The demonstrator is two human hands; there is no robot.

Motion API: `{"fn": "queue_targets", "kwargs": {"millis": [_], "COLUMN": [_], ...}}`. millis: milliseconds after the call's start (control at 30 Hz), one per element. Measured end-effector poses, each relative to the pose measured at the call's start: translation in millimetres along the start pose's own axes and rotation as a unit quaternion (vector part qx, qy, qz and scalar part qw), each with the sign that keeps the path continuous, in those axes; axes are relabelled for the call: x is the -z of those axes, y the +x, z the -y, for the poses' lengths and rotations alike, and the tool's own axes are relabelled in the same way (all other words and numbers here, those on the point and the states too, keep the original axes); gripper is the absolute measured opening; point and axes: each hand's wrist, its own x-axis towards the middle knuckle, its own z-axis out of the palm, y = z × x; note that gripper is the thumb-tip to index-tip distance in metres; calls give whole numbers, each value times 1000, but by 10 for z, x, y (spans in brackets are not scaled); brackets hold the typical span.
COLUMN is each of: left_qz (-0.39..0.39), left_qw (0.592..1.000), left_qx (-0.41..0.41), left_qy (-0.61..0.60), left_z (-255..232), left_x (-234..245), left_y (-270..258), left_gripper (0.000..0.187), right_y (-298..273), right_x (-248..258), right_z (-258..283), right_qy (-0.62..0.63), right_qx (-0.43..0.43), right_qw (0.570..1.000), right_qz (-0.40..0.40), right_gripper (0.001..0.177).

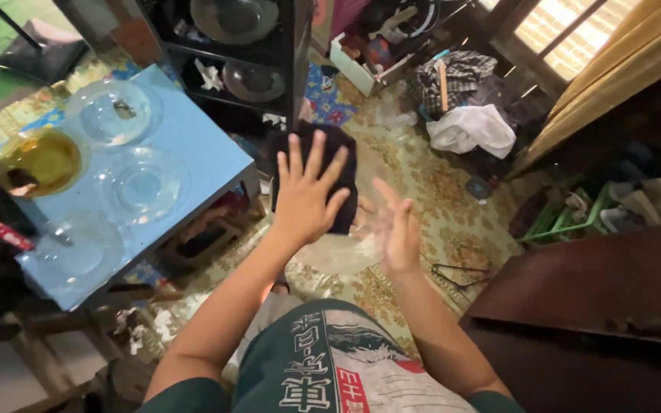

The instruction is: Wiping and drying glass plates with a black cloth.

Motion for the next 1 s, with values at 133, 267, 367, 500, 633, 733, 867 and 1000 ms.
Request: {"fn": "queue_targets", "kwargs": {"millis": [133, 267, 367, 500, 633, 733, 867, 1000], "left_qz": [-31, 43, 22, -31, 22, 69, -5, -49], "left_qw": [999, 994, 999, 996, 999, 994, 996, 987], "left_qx": [14, -53, -27, 73, 21, -43, 51, 134], "left_qy": [-11, -82, -19, 48, -26, -67, 75, 69], "left_z": [-416, -646, -592, -781, -1006, -781, -534, -829], "left_x": [-37, -172, -71, -51, -231, -287, -137, -254], "left_y": [-271, -682, -708, -870, -1267, -1442, -1514, -1466], "left_gripper": [72, 70, 70, 72, 71, 70, 71, 76], "right_y": [-125, -281, -547, -841, -836, -937, -1172, -1181], "right_x": [41, 316, 149, -7, 331, 477, 174, 97], "right_z": [12, -292, -247, -198, -371, -476, -126, -106], "right_qy": [-35, -135, -26, 26, 8, -17, -73, -59], "right_qx": [44, 22, -67, -65, -63, -31, -74, -82], "right_qw": [998, 986, 997, 997, 997, 999, 993, 993], "right_qz": [-5, -91, -40, 43, -36, -20, 54, 67], "right_gripper": [80, 83, 81, 77, 78, 80, 70, 68]}}
